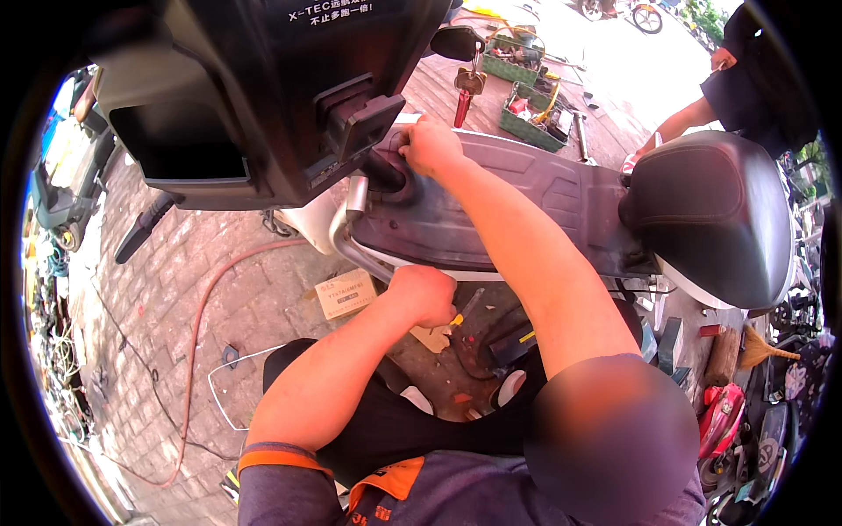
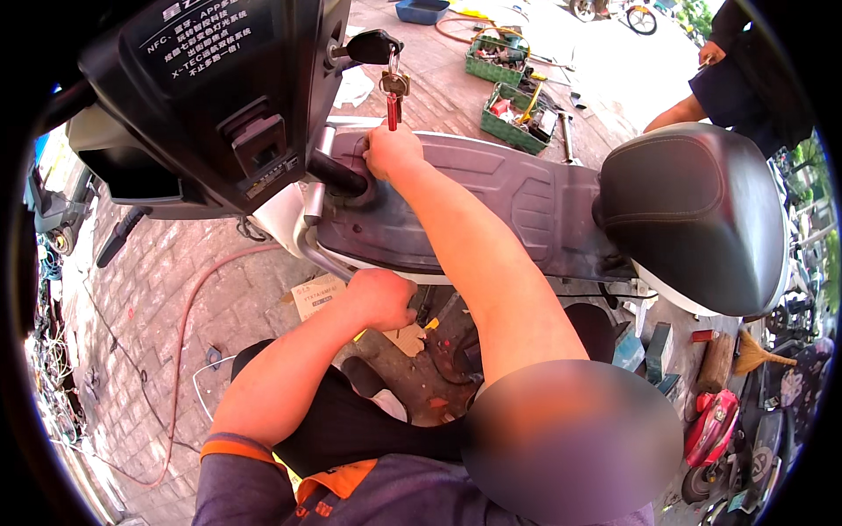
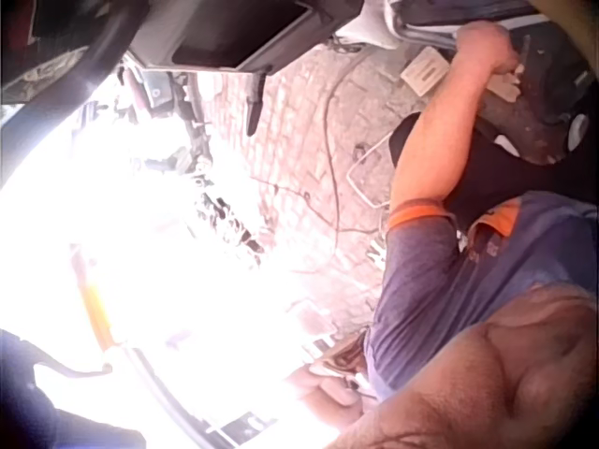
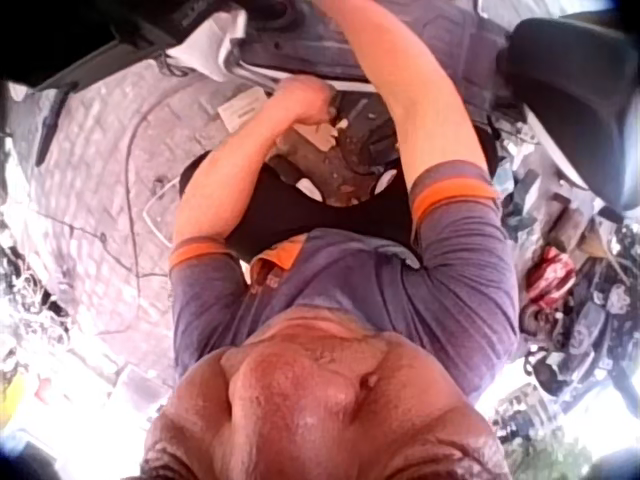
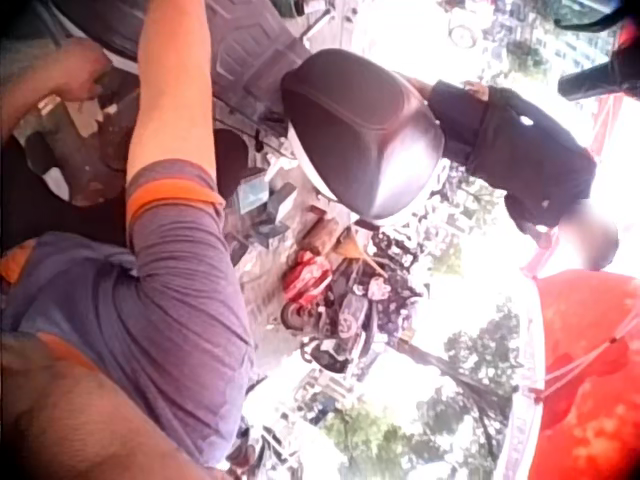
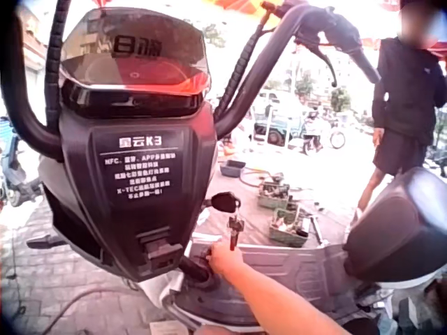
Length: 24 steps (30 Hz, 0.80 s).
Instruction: The person sits on the ground and works on a white electric scooter, using a screwdriver to remove and install a black plastic cover on the footboard. They then connect a charging cable to the scooter and check the digital display on the handlebars.
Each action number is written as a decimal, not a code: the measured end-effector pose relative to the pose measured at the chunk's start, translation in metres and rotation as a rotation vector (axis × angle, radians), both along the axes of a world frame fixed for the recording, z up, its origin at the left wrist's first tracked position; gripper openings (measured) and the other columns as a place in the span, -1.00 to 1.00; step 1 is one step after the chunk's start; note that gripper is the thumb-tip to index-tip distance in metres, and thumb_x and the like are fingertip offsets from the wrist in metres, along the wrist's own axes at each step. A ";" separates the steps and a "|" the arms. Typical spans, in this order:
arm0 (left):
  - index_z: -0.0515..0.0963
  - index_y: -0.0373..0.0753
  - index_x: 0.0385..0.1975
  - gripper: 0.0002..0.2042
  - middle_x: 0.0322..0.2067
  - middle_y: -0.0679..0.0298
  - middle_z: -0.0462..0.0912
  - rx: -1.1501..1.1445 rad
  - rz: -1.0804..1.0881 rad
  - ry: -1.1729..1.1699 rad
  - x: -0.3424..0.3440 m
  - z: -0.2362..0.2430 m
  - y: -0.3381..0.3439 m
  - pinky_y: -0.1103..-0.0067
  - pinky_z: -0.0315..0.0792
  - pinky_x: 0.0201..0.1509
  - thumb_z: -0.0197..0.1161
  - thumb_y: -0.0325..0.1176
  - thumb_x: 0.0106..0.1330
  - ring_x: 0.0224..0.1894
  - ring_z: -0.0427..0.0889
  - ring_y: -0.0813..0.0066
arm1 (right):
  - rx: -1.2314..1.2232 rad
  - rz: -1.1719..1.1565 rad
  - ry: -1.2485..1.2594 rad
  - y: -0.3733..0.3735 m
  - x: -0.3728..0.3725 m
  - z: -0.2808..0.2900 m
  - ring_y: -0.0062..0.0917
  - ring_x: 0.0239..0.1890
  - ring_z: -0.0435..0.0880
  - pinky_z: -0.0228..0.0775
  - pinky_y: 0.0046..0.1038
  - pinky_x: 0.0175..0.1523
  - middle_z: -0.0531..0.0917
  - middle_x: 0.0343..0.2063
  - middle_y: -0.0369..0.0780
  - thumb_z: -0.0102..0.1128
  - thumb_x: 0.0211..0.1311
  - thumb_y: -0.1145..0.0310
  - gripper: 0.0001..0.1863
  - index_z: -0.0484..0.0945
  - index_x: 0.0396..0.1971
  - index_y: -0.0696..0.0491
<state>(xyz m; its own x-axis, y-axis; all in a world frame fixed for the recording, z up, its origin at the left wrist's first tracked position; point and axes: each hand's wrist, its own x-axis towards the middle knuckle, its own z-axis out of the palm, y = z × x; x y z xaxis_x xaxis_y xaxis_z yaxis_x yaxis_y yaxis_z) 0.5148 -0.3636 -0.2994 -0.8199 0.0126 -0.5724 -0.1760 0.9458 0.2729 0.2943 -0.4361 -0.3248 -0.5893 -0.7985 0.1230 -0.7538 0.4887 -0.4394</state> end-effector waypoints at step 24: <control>0.71 -0.20 0.01 -0.57 -0.06 0.03 0.79 0.012 -0.019 -0.012 -0.023 -0.005 -0.007 0.16 0.61 0.17 0.27 -0.04 0.31 0.08 0.74 -0.01 | -0.224 0.074 -0.067 0.023 -0.005 -0.012 -0.22 0.02 0.70 0.54 -0.20 0.13 0.70 -0.13 -0.12 0.42 0.26 0.31 -0.75 0.67 -0.11 0.05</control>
<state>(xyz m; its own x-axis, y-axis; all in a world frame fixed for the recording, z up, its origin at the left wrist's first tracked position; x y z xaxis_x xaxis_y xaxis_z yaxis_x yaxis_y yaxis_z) 0.4915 -0.3709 -0.3046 -0.8124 0.0352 -0.5820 -0.1613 0.9457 0.2823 0.2892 -0.4130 -0.3367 -0.5432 -0.7968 0.2647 -0.7492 0.3177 -0.5811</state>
